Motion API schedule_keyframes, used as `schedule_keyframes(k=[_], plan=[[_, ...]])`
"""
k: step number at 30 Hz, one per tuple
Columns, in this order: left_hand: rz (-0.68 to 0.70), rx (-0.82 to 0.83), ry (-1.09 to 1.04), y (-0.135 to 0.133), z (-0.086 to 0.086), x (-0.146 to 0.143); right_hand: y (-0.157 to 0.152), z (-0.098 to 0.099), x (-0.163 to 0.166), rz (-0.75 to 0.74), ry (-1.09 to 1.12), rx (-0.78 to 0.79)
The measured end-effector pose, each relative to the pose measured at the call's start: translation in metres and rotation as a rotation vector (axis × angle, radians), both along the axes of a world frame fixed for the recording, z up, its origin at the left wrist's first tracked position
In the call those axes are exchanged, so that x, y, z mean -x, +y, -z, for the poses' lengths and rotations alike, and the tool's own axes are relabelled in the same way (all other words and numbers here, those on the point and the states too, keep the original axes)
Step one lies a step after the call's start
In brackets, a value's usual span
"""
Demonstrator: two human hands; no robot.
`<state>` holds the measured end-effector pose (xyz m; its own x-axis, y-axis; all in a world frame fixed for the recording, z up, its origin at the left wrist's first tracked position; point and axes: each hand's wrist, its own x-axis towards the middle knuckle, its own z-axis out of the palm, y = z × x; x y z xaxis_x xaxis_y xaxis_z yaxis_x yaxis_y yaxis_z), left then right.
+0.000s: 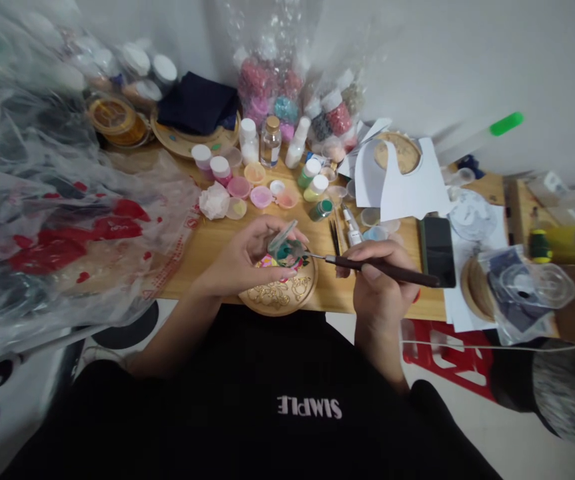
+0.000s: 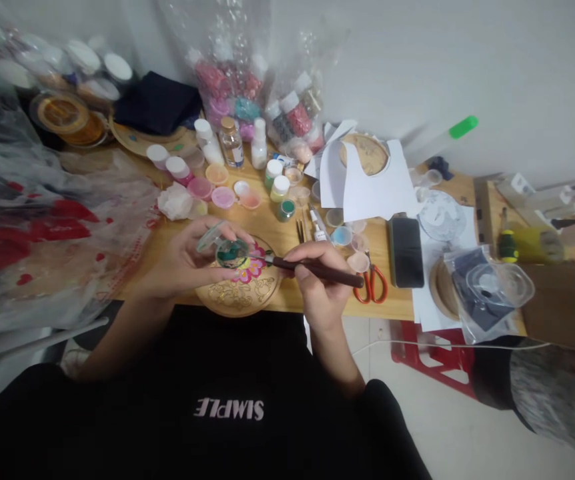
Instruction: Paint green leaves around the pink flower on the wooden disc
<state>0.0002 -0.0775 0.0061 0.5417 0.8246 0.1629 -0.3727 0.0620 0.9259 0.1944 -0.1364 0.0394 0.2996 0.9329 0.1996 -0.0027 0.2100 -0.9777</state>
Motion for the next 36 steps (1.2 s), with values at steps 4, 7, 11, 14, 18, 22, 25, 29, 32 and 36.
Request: schedule_keyframes(k=[4,7,11,14,18,22,25,29,32,36], plan=[[0.013,-0.045,0.012,0.001,0.001,0.000,-0.001,0.000,-0.001,-0.041,-0.020,0.014],[0.023,-0.064,0.052,0.001,0.000,-0.001,-0.001,0.002,-0.001,-0.087,-0.036,0.043],[0.040,-0.073,0.060,0.001,0.000,-0.001,-0.002,0.002,0.000,-0.072,-0.079,0.048],[0.034,-0.076,0.071,0.001,-0.001,-0.001,-0.004,0.000,-0.001,-0.087,-0.120,0.036],[0.042,-0.042,0.068,0.001,-0.002,-0.001,-0.005,-0.001,-0.002,-0.062,-0.098,0.017],[0.043,-0.064,0.053,0.001,-0.003,0.000,-0.005,0.001,-0.004,-0.035,-0.107,0.021],[0.023,-0.069,0.075,0.001,-0.004,0.000,-0.004,0.004,-0.004,-0.051,-0.111,0.015],[0.009,-0.078,0.126,0.001,-0.005,0.000,-0.001,0.004,-0.002,-0.060,-0.065,0.046],[0.017,-0.067,0.111,0.000,-0.006,0.000,0.004,0.003,0.000,-0.046,0.030,0.022],[0.041,-0.048,0.096,0.000,-0.006,0.000,0.009,0.004,0.001,-0.056,0.143,-0.023]])
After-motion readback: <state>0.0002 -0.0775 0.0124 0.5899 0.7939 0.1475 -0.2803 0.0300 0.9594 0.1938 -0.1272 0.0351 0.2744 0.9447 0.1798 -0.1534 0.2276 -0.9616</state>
